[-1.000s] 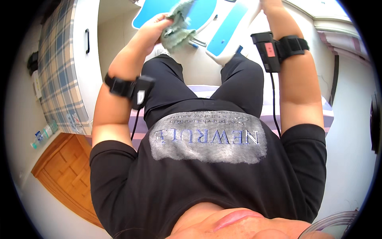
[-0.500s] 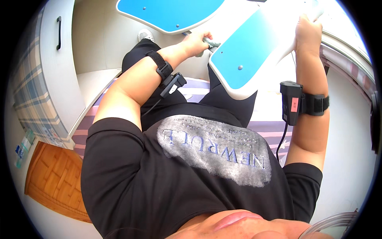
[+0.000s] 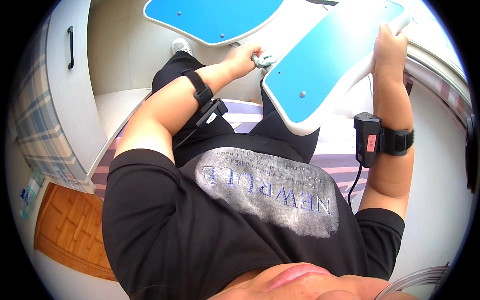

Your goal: Cleaning a blue folding table and the window frame/curtain rod area using a cloth.

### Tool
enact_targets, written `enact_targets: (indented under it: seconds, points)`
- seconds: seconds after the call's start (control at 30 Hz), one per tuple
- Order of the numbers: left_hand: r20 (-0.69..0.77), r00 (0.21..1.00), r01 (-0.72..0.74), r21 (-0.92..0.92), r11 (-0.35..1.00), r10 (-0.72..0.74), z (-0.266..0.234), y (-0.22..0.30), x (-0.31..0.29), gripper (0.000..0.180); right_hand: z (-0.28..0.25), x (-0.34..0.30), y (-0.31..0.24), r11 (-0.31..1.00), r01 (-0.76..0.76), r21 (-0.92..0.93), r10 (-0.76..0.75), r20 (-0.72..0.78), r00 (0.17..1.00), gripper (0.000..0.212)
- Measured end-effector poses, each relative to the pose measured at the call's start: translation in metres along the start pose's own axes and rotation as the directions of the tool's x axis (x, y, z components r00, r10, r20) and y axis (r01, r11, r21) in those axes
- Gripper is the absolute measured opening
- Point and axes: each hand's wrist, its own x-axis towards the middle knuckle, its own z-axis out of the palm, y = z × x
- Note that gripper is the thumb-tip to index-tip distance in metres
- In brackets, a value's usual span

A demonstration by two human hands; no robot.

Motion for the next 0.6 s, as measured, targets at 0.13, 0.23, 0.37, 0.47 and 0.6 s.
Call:
enact_targets:
  seconds: [0.13,0.23,0.37,0.47,0.6]
  points:
    - [-0.034,0.999,0.009,0.201,0.980,-0.003,-0.001,-0.018,0.015,0.022,0.000,0.001,0.003,0.999,-0.010,0.031,0.010,-0.006,1.000,0.051]
    - [-0.074,0.979,-0.130,0.488,0.863,0.190,-0.008,-0.035,0.018,0.025,0.001,0.000,0.003,1.000,-0.016,0.025,0.016,-0.005,1.000,0.051]
    - [0.010,0.993,-0.088,0.699,0.710,0.114,-0.014,-0.003,0.012,0.023,0.001,-0.007,0.000,1.000,-0.016,-0.013,0.015,-0.043,0.999,0.049]
    - [0.067,0.997,-0.079,0.840,0.536,0.042,-0.017,0.015,0.011,0.022,0.000,-0.001,0.008,0.997,0.032,0.067,-0.031,-0.024,0.999,0.047]
    - [0.065,0.995,-0.099,0.794,0.599,0.078,-0.011,0.000,0.012,0.020,-0.004,0.001,0.005,0.997,0.017,0.078,-0.018,0.010,1.000,0.044]
